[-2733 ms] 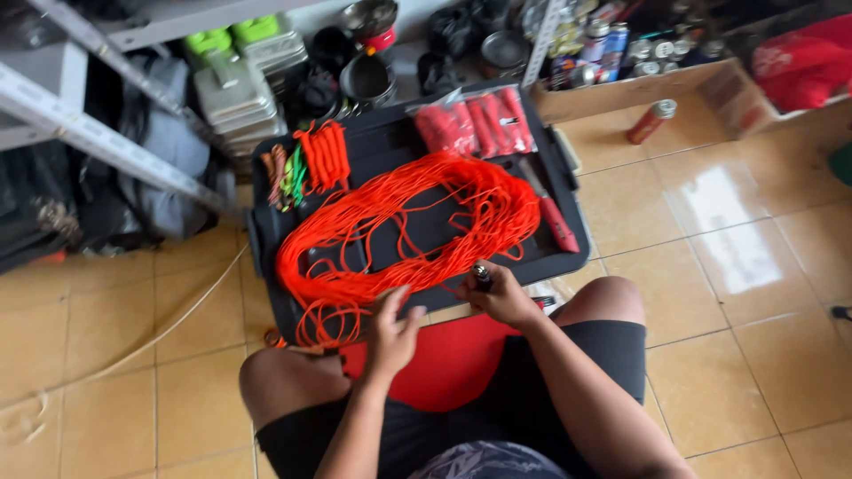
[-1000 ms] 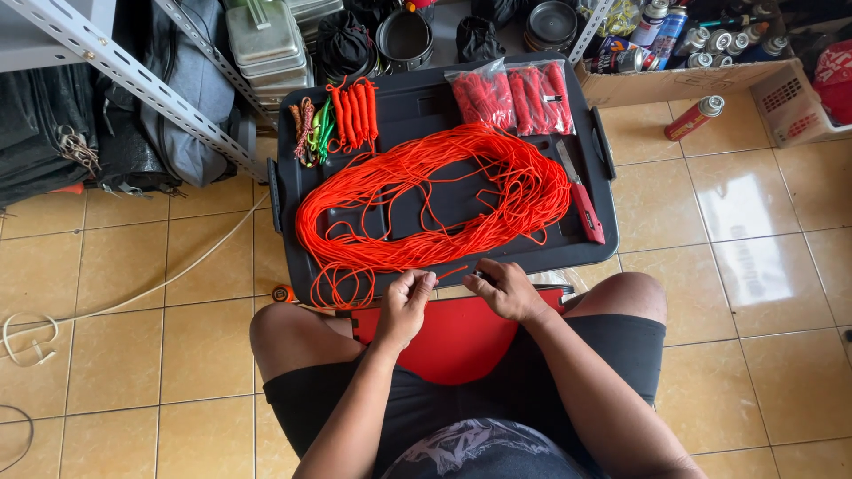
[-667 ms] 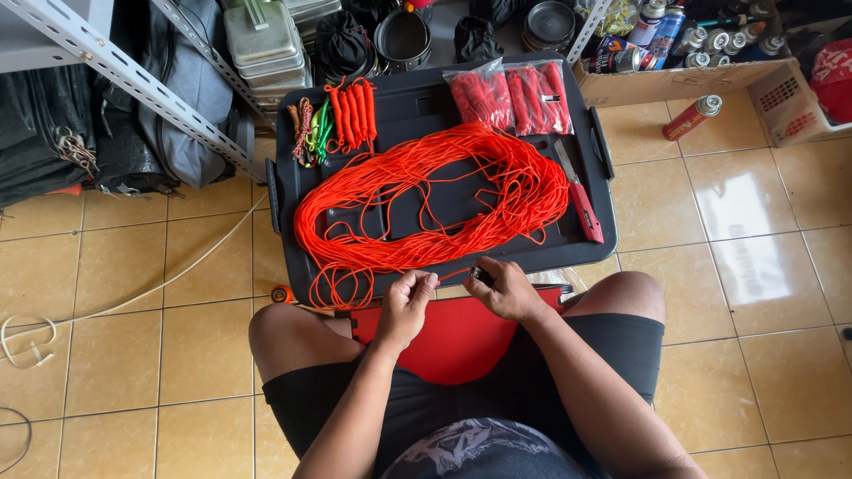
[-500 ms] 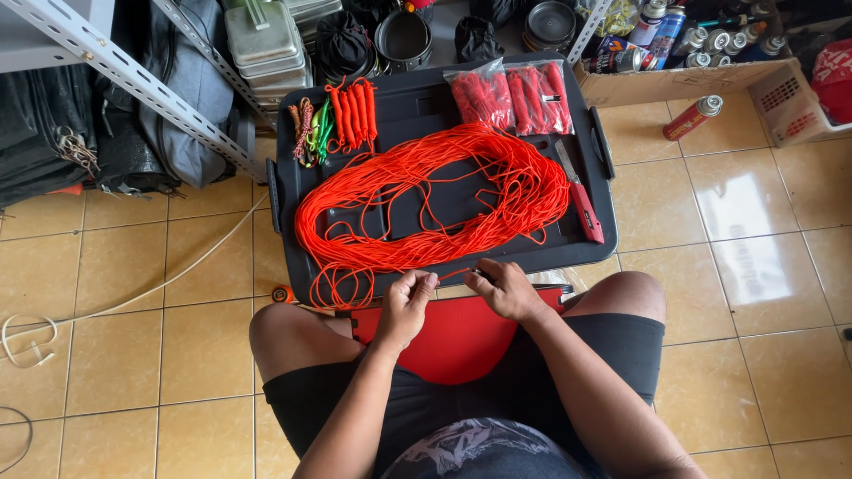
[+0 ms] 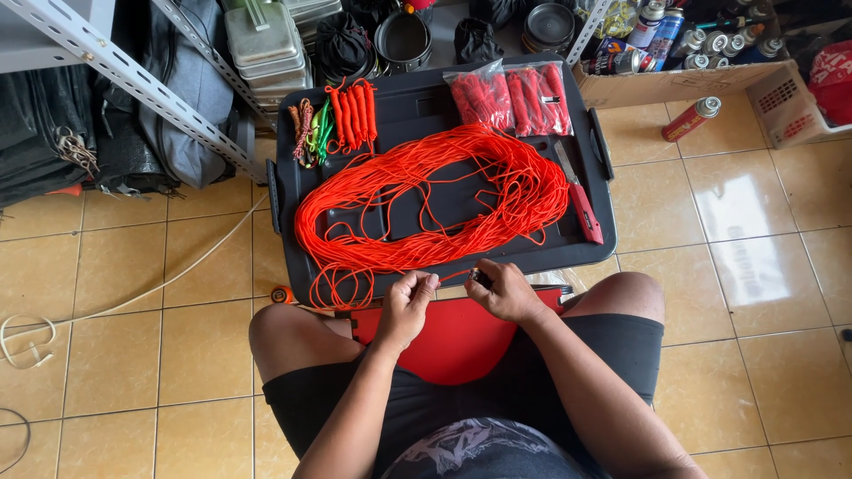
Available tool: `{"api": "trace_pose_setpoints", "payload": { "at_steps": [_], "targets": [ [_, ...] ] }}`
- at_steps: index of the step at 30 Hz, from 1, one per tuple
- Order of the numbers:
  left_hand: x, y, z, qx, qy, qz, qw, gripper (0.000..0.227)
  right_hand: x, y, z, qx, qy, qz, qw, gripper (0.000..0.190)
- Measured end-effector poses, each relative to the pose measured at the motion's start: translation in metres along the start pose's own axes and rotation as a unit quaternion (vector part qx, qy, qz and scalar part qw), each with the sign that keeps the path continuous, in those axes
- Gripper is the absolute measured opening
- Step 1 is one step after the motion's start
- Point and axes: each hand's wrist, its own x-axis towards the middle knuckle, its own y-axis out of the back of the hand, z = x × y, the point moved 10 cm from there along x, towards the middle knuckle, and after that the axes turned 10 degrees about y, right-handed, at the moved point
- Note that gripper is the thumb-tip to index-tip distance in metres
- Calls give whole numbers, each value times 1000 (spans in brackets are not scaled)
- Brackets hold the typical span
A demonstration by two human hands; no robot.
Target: The person sits on a low seat and ties knots in a long red cord. They repeatedly pull the cord, form loops, and tighten the knots by hand. The cord remains on a black tray in front of them.
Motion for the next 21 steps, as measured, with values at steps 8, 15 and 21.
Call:
{"api": "trace_pose_setpoints", "payload": {
  "at_steps": [8, 15, 21],
  "targets": [
    [0, -1, -1, 8, -4, -1, 1000, 26, -1, 5, -12, 11, 0, 6, 1000, 33],
    [1, 1, -6, 3, 7, 3, 1000, 27, -3, 12, 4, -2, -54, 13, 998, 31],
    [0, 1, -5, -13, 22, 4, 1000, 28, -5, 21, 23, 46, -69, 76, 994, 21]
  ]
}}
